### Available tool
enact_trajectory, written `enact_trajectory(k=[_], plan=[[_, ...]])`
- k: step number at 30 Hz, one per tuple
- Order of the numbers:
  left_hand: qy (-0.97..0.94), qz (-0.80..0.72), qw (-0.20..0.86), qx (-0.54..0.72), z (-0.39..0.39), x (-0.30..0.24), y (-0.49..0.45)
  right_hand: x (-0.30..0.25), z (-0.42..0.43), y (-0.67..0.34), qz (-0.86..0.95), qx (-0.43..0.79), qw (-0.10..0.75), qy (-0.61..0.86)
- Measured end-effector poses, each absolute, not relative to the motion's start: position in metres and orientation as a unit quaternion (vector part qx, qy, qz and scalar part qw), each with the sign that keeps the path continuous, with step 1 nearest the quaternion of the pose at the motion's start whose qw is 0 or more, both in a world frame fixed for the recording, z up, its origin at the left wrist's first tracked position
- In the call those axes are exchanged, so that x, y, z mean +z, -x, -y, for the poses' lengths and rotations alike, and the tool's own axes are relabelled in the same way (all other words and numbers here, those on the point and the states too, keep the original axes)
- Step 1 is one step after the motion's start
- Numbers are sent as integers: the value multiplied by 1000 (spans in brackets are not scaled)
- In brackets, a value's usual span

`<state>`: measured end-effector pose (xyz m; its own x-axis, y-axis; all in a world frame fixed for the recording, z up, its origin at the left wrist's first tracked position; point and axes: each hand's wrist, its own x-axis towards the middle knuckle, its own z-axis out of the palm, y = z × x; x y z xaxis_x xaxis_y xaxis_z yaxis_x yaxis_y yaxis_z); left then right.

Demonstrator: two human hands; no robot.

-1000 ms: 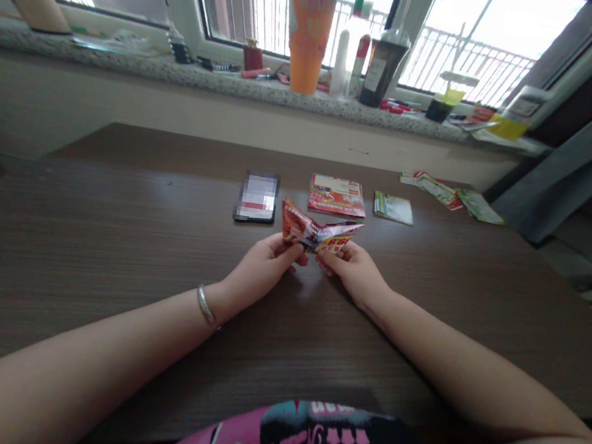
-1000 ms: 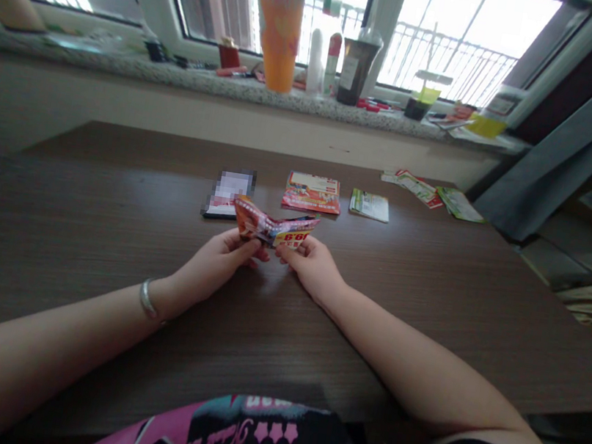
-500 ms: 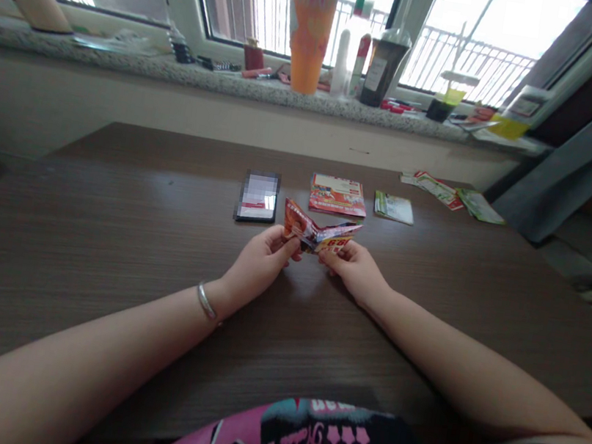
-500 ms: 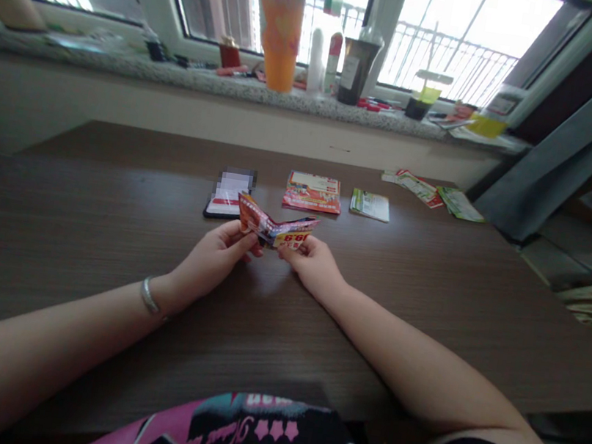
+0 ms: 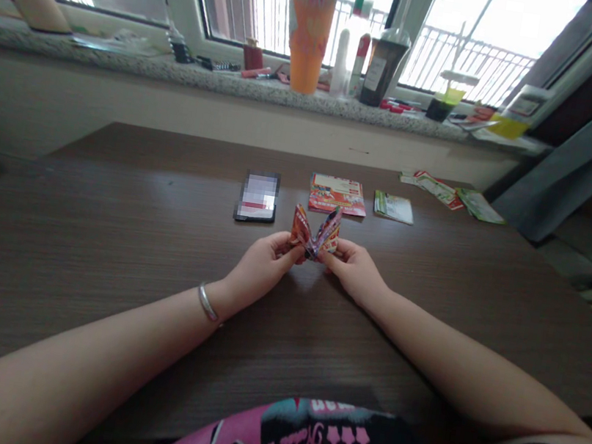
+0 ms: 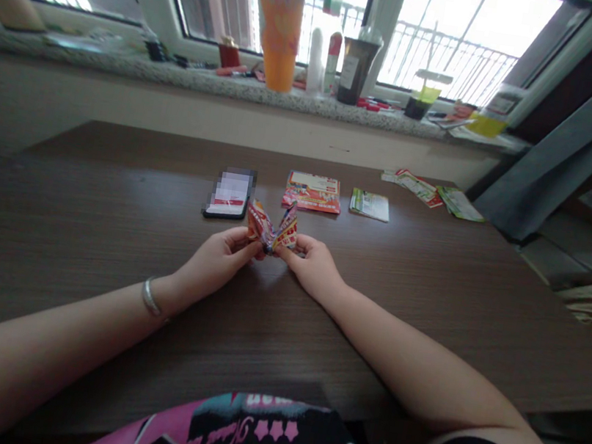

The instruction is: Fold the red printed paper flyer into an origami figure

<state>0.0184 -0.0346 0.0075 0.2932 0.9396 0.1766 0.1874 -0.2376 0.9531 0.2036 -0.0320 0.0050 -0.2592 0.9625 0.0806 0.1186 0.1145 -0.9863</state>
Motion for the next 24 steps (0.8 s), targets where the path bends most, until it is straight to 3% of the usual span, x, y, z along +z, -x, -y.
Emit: enact_trajectory(k=[10, 19, 24], plan=[[-675, -403, 467, 406, 34, 4, -19, 1, 30, -203, 662, 468, 410, 417], [-758, -415, 368, 343, 36, 4, -17, 5, 34, -203, 720, 369, 342, 478], [-731, -403, 415, 362, 35, 3, -17, 2, 31, -204, 718, 398, 356, 447]])
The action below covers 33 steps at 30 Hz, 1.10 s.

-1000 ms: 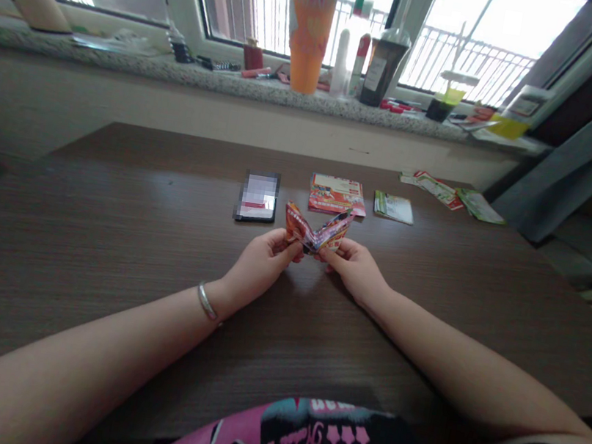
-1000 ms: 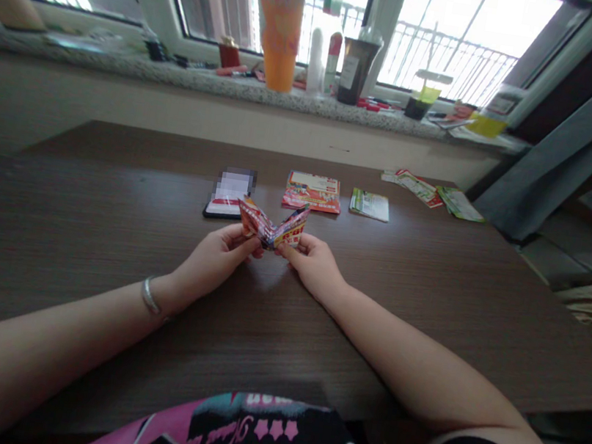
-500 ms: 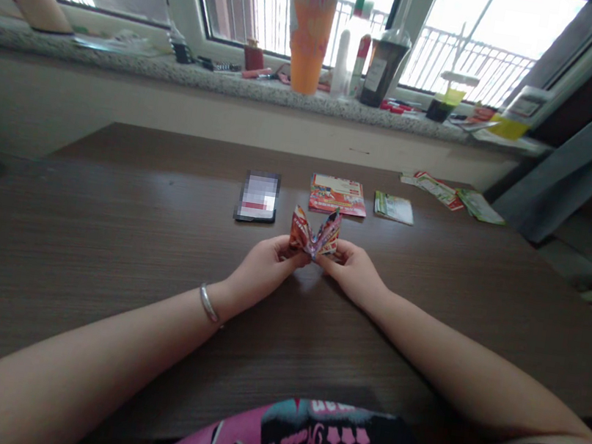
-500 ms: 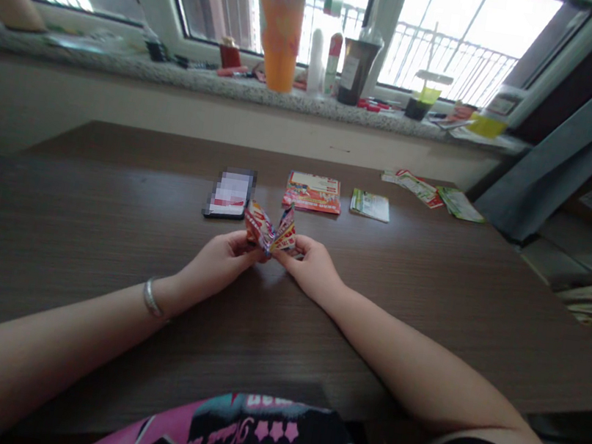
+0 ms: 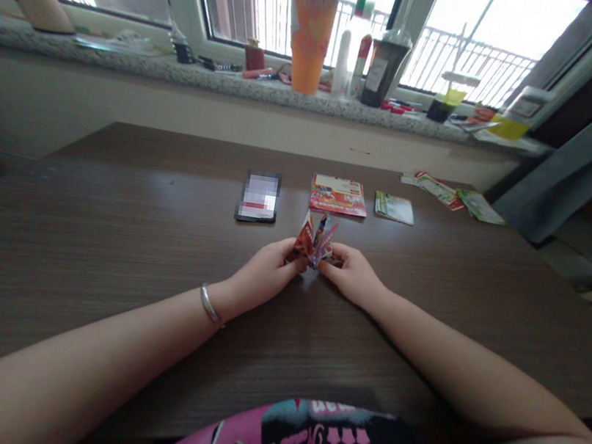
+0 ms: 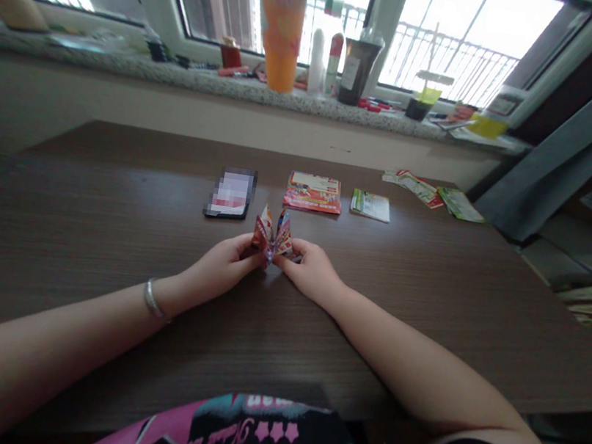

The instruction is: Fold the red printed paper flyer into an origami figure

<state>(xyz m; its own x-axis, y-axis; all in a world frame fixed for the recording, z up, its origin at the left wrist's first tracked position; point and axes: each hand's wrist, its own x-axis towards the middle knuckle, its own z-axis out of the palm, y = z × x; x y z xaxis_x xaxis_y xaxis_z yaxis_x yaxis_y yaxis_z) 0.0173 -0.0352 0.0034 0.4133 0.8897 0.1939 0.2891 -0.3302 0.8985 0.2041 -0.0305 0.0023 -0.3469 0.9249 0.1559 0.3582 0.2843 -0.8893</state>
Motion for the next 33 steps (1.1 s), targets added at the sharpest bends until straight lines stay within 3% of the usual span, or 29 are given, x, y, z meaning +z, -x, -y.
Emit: enact_trajectory(k=[6, 16, 20, 33], plan=[[-697, -397, 465, 374, 33, 3, -17, -4, 28, -203, 669, 452, 389, 444], [-695, -423, 428, 394, 33, 10, -17, 0, 29, -203, 581, 537, 442, 423], [-696, -407, 448, 387, 32, 5, -16, 1, 27, -203, 560, 533, 473, 423], [-601, -351, 529, 485, 33, 4, -18, 5, 34, -201, 621, 491, 447, 417]])
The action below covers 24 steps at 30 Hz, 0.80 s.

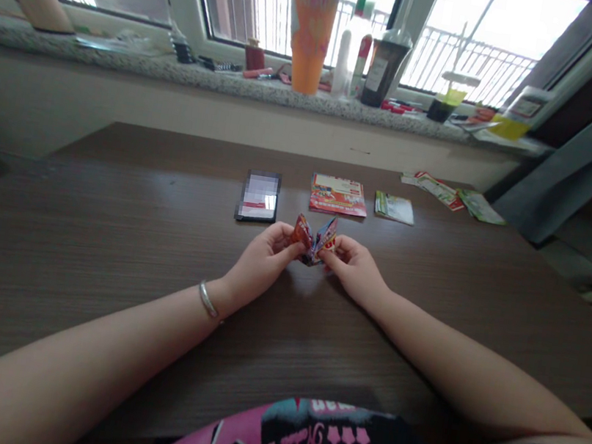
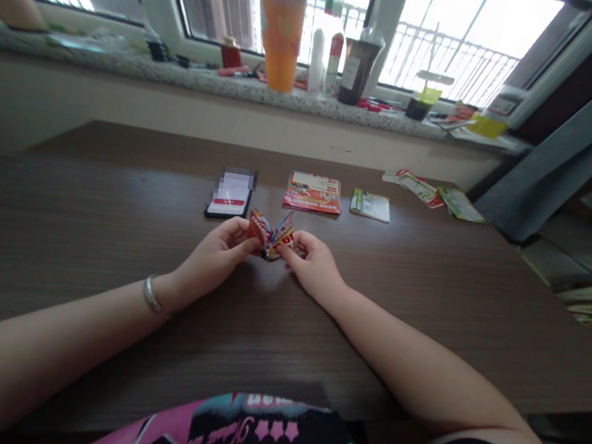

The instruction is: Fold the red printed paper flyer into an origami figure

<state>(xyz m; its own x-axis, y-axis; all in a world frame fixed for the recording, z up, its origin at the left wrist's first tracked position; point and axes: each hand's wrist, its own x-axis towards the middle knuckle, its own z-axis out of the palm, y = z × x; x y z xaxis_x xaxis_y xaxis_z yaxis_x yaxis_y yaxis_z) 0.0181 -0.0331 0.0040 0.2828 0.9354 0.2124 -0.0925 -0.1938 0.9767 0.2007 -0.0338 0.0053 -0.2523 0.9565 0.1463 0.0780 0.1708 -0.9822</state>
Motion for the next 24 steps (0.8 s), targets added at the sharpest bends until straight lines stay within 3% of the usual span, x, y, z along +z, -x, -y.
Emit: enact_trajectory(k=[7, 18, 24], plan=[[-595, -345, 535, 491, 33, 1, -18, 6, 33, -201, 572, 516, 499, 397], [-582, -317, 501, 557, 34, 8, -18, 1, 30, -206, 619, 455, 499, 401], [-599, -319, 500, 538, 35, 4, -17, 2, 33, -203, 591, 481, 530, 371]])
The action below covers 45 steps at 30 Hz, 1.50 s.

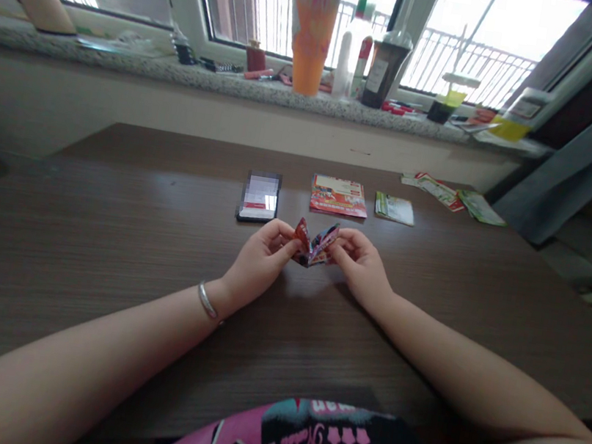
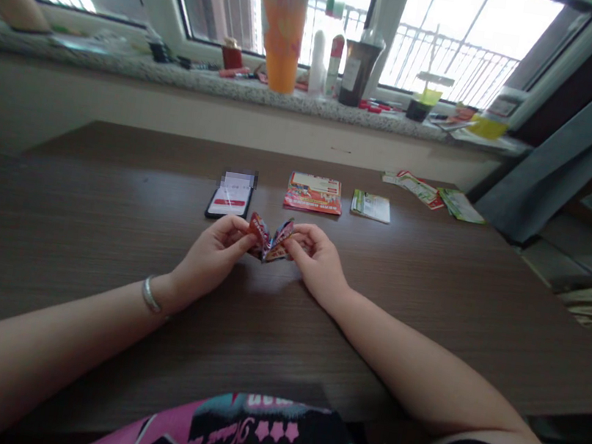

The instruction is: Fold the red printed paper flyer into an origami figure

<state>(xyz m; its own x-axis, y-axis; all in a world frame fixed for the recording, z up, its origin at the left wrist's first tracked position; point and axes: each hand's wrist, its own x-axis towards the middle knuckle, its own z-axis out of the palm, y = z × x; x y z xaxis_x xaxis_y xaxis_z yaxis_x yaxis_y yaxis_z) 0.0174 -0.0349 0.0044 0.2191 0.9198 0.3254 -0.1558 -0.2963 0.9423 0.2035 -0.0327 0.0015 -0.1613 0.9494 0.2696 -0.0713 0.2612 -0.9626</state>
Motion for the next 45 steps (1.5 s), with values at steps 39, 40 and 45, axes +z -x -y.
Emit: enact_trajectory(k=[39, 40, 45], plan=[[-684, -376, 397, 483, 48, 15, -22, 15, 47, -198, 670, 415, 486, 378], [-687, -377, 391, 483, 49, 16, -22, 16, 47, -198, 680, 399, 484, 379], [-697, -365, 396, 474, 50, 17, -22, 17, 49, -197, 713, 356, 477, 371]])
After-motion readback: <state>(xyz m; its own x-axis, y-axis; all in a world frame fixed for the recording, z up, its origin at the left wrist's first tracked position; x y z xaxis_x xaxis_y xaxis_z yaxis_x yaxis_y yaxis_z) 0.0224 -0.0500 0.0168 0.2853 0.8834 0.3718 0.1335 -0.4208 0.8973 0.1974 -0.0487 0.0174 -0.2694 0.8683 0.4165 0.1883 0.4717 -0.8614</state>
